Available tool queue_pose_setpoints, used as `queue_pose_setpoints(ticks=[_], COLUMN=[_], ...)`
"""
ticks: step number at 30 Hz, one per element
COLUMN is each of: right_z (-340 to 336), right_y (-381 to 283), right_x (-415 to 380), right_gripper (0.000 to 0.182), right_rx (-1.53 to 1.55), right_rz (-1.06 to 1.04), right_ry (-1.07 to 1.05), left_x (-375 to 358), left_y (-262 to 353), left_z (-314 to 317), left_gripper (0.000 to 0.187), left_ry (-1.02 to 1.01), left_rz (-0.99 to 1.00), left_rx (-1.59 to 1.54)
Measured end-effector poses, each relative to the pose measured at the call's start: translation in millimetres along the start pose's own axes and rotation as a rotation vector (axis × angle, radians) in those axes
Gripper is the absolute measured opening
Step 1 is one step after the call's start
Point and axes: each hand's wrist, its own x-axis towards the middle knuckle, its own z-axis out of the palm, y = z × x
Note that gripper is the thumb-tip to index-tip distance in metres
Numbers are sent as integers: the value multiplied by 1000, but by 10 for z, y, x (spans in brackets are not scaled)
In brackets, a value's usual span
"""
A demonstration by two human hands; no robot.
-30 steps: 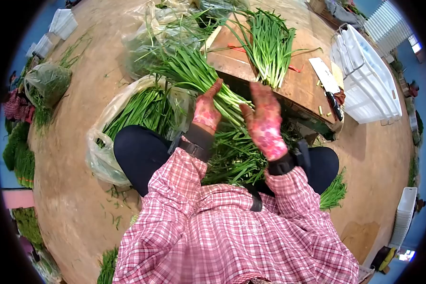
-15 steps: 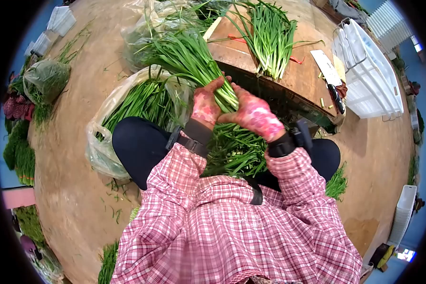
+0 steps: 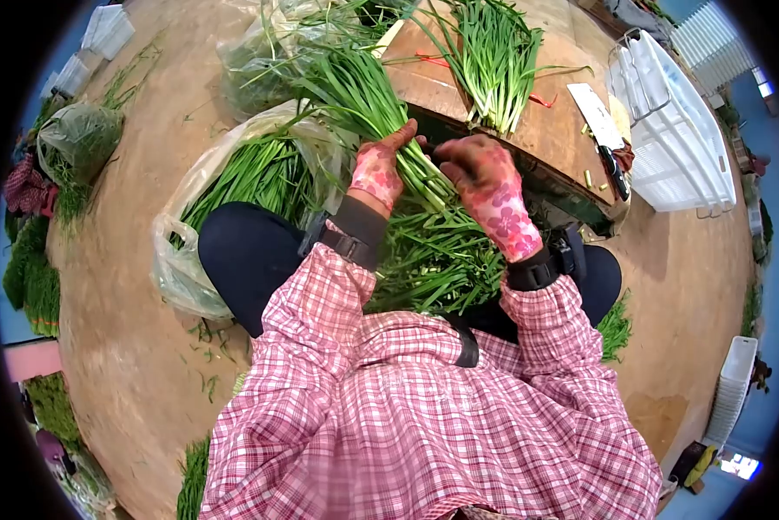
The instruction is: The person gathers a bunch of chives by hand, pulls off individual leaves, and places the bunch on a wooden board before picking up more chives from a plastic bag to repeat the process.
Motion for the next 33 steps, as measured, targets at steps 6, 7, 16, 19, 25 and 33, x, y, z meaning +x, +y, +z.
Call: queue_pose_setpoints(ticks=[6,7,16,19,25,33], right_z=[143,125,-382,-401,639,501], right_y=[2,-1,565,80,17,270], right_x=[-16,-19,-475,-174,179,-7], right_gripper=[9,9,25,77,58,9], right_rx=[-612,-533,-940,-491,494,1117], right_rz=[-229,-232,198,105,493,484], right_ry=[-155,-165,-846,-272,-312,-434], left_x=[-60,-86,151,134,148,-69], left_y=[-22,3,692,643,333,84], left_z=[55,74,-335,-279,-93,-286], left_gripper=[28,28,27,24,37,55], left_ry=[-48,-30,118,170,77,-470], left_rz=[85,78,287,361,458,-285], left_rx=[55,41,-11,20,567,-273])
